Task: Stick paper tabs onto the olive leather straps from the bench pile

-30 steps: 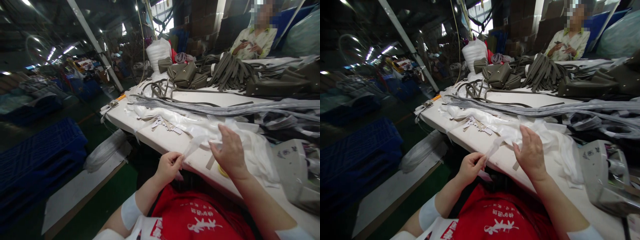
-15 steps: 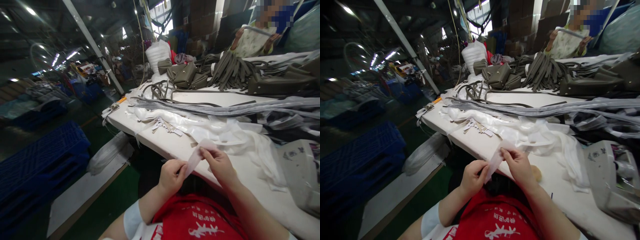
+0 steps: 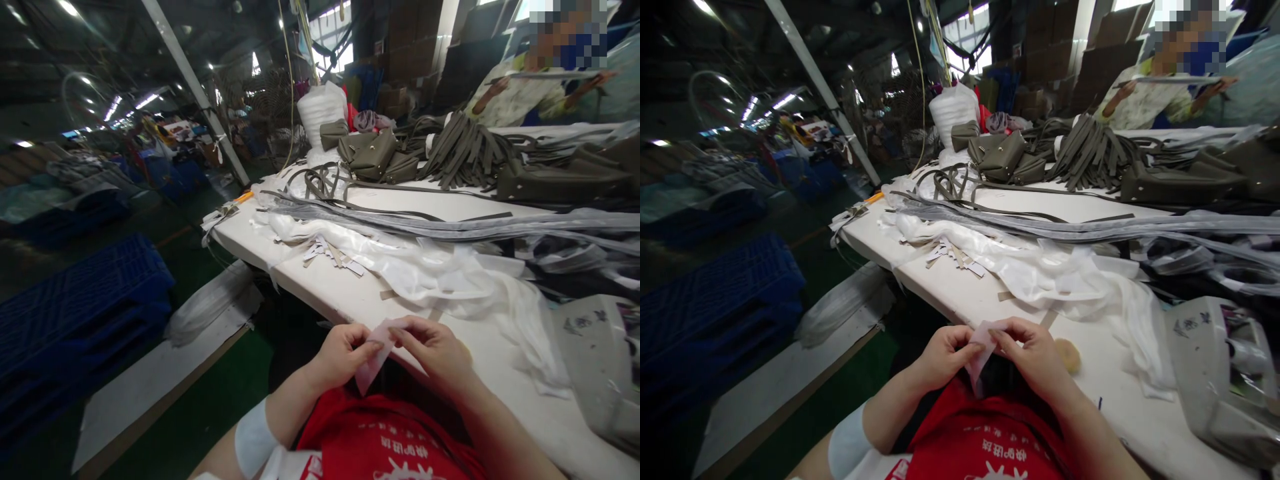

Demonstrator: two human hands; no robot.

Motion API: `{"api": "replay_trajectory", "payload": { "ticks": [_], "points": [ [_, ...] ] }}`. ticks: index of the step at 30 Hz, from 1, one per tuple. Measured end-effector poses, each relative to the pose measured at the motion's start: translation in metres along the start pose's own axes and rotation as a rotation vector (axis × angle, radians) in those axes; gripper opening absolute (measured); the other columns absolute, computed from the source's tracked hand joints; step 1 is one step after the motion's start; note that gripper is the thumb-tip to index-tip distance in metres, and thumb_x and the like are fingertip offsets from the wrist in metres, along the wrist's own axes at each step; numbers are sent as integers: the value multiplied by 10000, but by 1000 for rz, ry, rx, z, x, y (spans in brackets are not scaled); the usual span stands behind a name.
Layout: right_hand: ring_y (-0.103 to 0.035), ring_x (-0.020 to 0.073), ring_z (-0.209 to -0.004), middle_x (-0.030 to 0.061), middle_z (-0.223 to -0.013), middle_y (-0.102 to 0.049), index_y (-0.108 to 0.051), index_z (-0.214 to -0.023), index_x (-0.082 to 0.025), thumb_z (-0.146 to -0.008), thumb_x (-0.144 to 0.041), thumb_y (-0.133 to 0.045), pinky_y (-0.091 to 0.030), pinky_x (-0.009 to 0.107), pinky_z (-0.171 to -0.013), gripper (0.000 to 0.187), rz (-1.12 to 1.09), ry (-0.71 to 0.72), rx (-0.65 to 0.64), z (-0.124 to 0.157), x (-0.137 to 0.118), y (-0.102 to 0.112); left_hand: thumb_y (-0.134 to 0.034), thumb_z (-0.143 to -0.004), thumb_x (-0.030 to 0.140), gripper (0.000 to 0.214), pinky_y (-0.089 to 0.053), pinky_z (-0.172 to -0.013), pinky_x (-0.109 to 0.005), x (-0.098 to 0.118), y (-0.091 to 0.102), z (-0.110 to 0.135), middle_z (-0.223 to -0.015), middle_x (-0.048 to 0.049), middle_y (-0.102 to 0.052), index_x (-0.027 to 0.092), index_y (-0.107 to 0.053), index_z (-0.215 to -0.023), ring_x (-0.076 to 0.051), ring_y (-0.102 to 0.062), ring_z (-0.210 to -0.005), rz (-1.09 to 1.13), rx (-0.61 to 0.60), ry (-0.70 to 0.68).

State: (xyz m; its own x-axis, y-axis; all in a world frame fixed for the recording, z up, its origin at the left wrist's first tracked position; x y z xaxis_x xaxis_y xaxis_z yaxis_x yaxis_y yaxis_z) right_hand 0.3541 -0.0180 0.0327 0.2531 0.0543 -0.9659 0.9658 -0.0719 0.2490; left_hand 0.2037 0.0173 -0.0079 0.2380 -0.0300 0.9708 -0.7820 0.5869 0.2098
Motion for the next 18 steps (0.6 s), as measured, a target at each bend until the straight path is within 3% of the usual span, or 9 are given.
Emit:
{"api": "replay_trajectory", "payload": {
  "ticks": [8,10,14,16,18],
  "points": [
    [-697,196,-657,28,-744,-758,-773,-780,-216,-800,-400,-650,-565,263,-616,223,-33,-85,-57,2,10,-6,-599,-842,584,504,-409,-545,-211,-9,-3,4,-625,-28,-627,102,-704,-744,-115,-516,-559,67,-63,25],
    [-694,199,-637,33,-701,-748,-776,-764,-210,-801,-429,-641,-562,265,-587,260,-35,-113,-36,2,15,-6,-556,-878,580,512,-477,-626,-245,-8,-1,5,-717,-65,-701,103,-737,-830,-156,-602,-637,107,-64,12],
    [-670,189,-597,34,-648,-724,-772,-750,-199,-795,-460,-646,-542,265,-555,293,-34,-101,25,1,18,-1,-498,-929,538,469,-505,-922,-378,5,28,7,-1129,-120,-712,156,-752,-1029,-247,-663,-992,123,114,-82],
    [-650,175,-590,25,-635,-708,-755,-717,-201,-807,-428,-639,-519,256,-554,270,29,-39,12,1,11,-1,-509,-934,502,421,-447,-1034,-412,22,31,9,-1361,-118,-586,179,-775,-980,-280,-588,-1188,55,31,-159],
    [-624,159,-583,9,-617,-686,-715,-663,-204,-828,-377,-622,-492,247,-566,257,138,49,-13,1,0,-3,-540,-932,441,351,-373,-1111,-418,42,19,14,-1483,-87,-468,200,-795,-917,-298,-467,-1333,-80,-177,-240]
  ]
}}
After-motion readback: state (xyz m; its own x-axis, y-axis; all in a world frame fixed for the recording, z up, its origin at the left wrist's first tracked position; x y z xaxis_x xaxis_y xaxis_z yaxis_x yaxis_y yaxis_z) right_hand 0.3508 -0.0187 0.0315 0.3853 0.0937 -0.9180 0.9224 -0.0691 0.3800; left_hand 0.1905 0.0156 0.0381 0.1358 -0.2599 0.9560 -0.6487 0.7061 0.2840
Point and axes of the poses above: each hand's wrist, its own z-axis away from the middle knuckle, its own y-axis out of the back of the hand, x = y × z, the point moved 8 cm from there along -z, towards the middle knuckle
